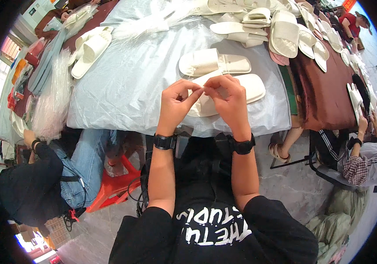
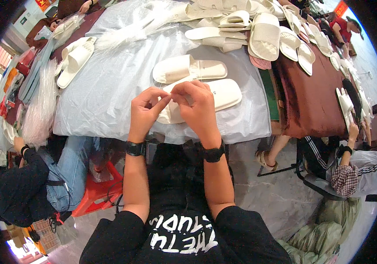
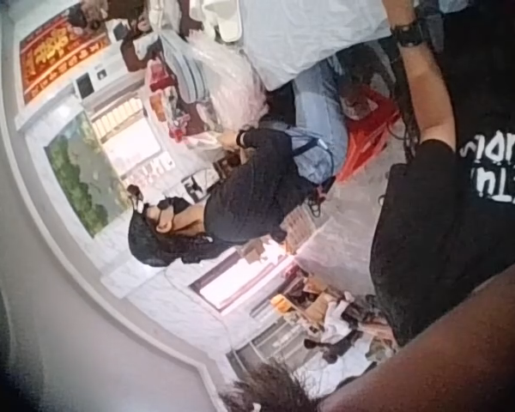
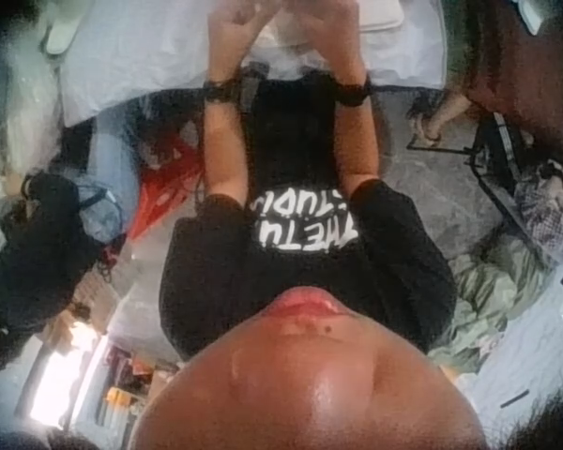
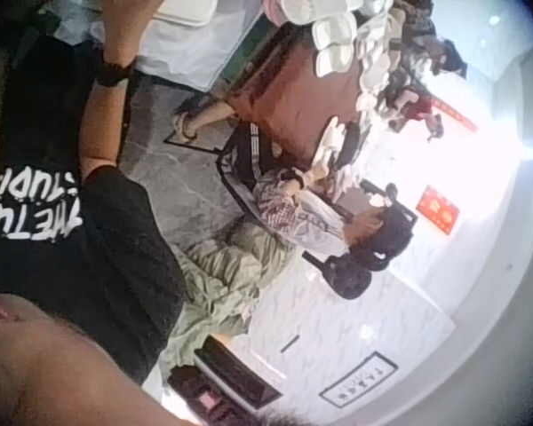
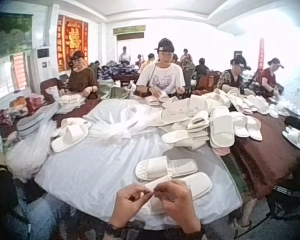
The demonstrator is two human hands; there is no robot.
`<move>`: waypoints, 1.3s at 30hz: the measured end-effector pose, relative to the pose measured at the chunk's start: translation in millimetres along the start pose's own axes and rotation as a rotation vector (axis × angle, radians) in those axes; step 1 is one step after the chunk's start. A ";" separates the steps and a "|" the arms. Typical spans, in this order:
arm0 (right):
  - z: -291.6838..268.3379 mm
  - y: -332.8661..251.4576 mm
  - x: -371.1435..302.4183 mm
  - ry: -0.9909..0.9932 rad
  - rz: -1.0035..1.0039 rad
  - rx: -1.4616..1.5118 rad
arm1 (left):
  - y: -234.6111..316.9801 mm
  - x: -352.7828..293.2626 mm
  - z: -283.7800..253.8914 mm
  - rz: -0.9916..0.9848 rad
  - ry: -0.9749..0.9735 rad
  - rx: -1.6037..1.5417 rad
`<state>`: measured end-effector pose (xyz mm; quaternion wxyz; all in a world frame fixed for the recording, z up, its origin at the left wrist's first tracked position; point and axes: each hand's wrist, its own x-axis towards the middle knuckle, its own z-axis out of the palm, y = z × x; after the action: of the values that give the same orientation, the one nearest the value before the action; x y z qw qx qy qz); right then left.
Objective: Assembling and inspecting white slippers in a manufacturing setting.
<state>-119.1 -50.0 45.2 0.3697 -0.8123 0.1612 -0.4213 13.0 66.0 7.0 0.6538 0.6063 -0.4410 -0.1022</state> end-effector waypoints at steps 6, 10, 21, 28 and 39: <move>-6.1 3.3 0.3 -0.070 -0.047 -0.037 | -1.6 -0.5 -4.5 0.049 -0.044 0.077; -8.2 1.5 2.5 -0.092 -0.120 -0.092 | -6.2 -1.7 -5.0 0.054 -0.051 0.076; -12.9 6.0 2.0 0.081 0.021 0.200 | 9.9 2.8 0.8 -0.143 0.131 -0.064; -29.6 31.3 3.0 0.093 0.291 0.214 | 19.0 2.4 -10.2 -0.146 0.006 0.275; -23.4 37.5 -3.0 -0.114 0.321 0.225 | 21.0 1.4 -11.8 -0.110 -0.052 0.346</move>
<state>-137.8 -84.5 24.5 0.5292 -0.7523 0.2191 -0.3256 13.7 78.5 27.7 0.5216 0.7302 -0.4347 -0.0760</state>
